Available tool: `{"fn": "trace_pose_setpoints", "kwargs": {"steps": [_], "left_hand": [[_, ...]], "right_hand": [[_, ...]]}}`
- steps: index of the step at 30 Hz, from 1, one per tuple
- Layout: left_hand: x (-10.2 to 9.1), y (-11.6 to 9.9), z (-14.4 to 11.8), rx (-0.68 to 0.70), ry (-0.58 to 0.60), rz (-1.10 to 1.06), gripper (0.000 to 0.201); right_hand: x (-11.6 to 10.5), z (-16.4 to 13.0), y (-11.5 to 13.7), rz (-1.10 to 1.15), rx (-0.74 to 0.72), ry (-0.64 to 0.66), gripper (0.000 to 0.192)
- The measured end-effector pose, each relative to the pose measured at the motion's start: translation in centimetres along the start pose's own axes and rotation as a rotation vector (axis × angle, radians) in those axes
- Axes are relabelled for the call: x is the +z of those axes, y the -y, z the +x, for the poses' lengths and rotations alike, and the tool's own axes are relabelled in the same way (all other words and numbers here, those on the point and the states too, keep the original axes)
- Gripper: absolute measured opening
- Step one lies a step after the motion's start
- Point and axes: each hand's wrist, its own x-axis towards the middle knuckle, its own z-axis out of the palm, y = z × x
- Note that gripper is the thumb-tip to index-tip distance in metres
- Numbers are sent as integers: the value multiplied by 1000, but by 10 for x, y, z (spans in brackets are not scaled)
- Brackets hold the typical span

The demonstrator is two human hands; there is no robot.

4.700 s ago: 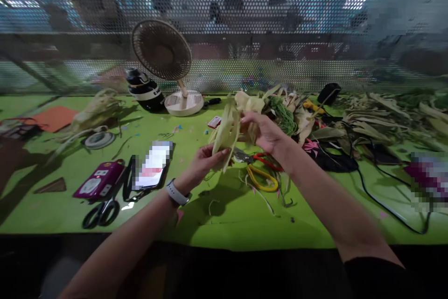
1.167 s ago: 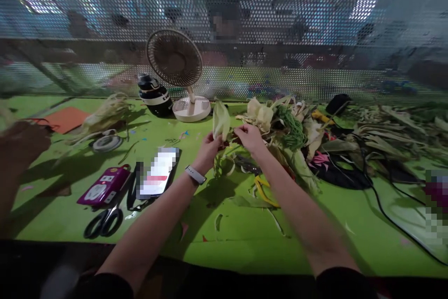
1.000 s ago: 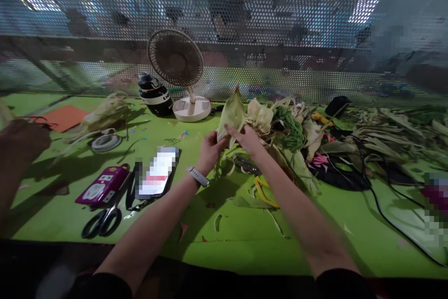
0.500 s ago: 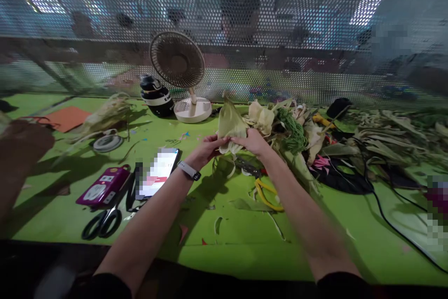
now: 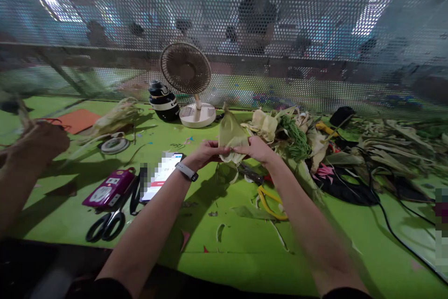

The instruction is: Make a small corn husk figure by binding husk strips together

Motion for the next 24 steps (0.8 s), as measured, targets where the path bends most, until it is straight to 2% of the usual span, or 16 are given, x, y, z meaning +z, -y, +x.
{"fn": "trace_pose_setpoints", "kwargs": {"steps": [3,7,13,19,24], "left_hand": [[-4,-2,-2,-15,48,26,34],[-5,-3,1,20,45,44,37],[-6,-4,2,43,33,67,39],[-10,-1,2,70,92,31,36],[-12,4,5,73,81,40,37]], "right_hand": [[-2,-3,3,-18,15,44,32],[-1,-2,2,15,36,45,35],[4,2,1,-153,-28,-84,33],[7,-2,3,-51,-58,31,43],[9,-2,4,-71,-71,46,41]]}}
